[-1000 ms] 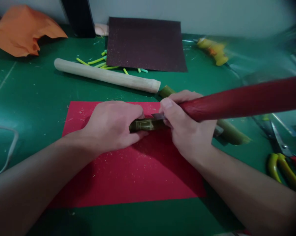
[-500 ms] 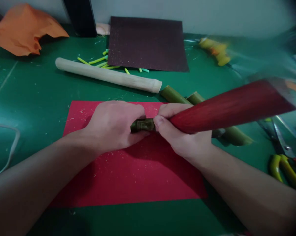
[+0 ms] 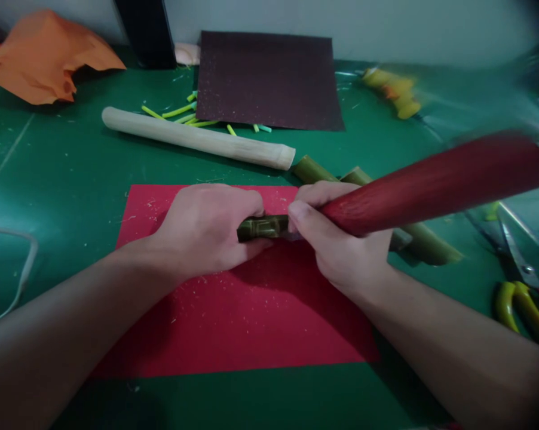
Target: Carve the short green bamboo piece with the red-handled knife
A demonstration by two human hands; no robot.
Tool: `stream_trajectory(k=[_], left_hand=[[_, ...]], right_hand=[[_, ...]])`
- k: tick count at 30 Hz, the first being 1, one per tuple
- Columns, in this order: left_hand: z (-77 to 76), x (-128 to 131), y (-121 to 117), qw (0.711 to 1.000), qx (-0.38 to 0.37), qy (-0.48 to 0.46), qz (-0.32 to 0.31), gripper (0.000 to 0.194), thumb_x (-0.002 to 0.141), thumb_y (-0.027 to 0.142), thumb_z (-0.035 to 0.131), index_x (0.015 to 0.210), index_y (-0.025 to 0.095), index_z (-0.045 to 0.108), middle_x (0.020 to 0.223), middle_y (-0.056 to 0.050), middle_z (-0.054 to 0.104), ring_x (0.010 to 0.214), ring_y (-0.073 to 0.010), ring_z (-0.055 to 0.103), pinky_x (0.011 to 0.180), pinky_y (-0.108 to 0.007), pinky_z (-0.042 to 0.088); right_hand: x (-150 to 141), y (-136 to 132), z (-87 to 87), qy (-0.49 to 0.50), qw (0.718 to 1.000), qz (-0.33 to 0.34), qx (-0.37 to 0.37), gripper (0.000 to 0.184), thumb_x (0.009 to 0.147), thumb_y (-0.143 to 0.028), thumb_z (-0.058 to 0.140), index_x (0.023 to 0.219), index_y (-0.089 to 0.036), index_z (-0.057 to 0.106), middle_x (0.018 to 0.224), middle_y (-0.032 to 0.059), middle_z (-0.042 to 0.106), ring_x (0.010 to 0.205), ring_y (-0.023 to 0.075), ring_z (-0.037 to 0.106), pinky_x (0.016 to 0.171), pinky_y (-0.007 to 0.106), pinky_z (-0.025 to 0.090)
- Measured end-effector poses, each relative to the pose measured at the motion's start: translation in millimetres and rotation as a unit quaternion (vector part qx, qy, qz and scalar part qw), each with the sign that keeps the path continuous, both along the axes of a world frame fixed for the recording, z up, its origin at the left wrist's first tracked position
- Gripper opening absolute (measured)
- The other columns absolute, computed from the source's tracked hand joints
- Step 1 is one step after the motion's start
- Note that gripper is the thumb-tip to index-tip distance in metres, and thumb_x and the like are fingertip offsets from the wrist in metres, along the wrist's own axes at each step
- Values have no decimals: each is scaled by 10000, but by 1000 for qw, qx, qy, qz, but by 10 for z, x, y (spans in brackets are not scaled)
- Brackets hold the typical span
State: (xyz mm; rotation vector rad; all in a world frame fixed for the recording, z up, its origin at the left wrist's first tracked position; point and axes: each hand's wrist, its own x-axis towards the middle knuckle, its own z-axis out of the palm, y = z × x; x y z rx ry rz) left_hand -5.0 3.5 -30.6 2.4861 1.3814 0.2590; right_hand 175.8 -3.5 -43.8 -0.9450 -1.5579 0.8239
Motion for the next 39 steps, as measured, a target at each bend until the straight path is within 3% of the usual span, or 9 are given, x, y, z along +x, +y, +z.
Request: stream_trajectory(k=[7, 15, 20, 28, 34, 39], left_hand=[[19, 9, 0, 1000, 3, 14, 5, 294, 864, 511, 556, 830, 237, 657, 607, -7, 541, 565, -167, 443, 552, -299, 199], [5, 10, 8, 1000, 8, -1, -3, 280, 862, 491, 554, 789, 229, 623, 626, -12, 540, 574, -168, 436, 548, -304, 190], [-6, 6, 1, 1000, 5, -11, -5, 284, 865, 492, 564, 782, 227, 623, 643, -7, 577, 572, -164, 456, 542, -307, 192], [15, -8, -3, 1000, -5, -2, -9, 258, 851, 470, 573, 844, 229, 664, 773, -33, 684, 700, -205, 582, 560, -314, 254], [30, -3, -3, 1000, -11, 14, -6, 286, 882, 501, 545, 894, 244, 672, 767, -29, 695, 705, -214, 606, 550, -306, 245], [39, 12, -1, 1000, 0, 21, 1, 282, 870, 495, 559, 853, 236, 666, 688, -33, 648, 639, -204, 577, 528, -312, 228]], right_hand=[[39, 0, 26, -59, 997, 45, -12, 298, 824, -110, 621, 561, -228, 543, 549, -22, 552, 502, 121, 525, 468, 280, 414], [46, 11, 47, -95, 994, 49, -3, 286, 810, -105, 617, 568, -227, 524, 548, -31, 519, 513, 109, 500, 476, 270, 412], [4, -24, 10, -36, 999, -19, 0, 245, 787, -122, 686, 612, -246, 568, 596, -34, 581, 554, 127, 567, 509, 283, 476], [-19, 7, -1, 2, 998, -65, -7, 218, 801, -172, 697, 613, -255, 622, 592, -32, 605, 559, 130, 571, 542, 293, 501], [2, 2, -22, 17, 999, -26, -29, 230, 775, -134, 670, 582, -245, 611, 571, -30, 578, 516, 121, 521, 484, 283, 452], [26, -11, 36, -59, 998, 26, -26, 262, 804, -149, 636, 568, -237, 567, 547, -29, 537, 510, 118, 516, 474, 279, 437]])
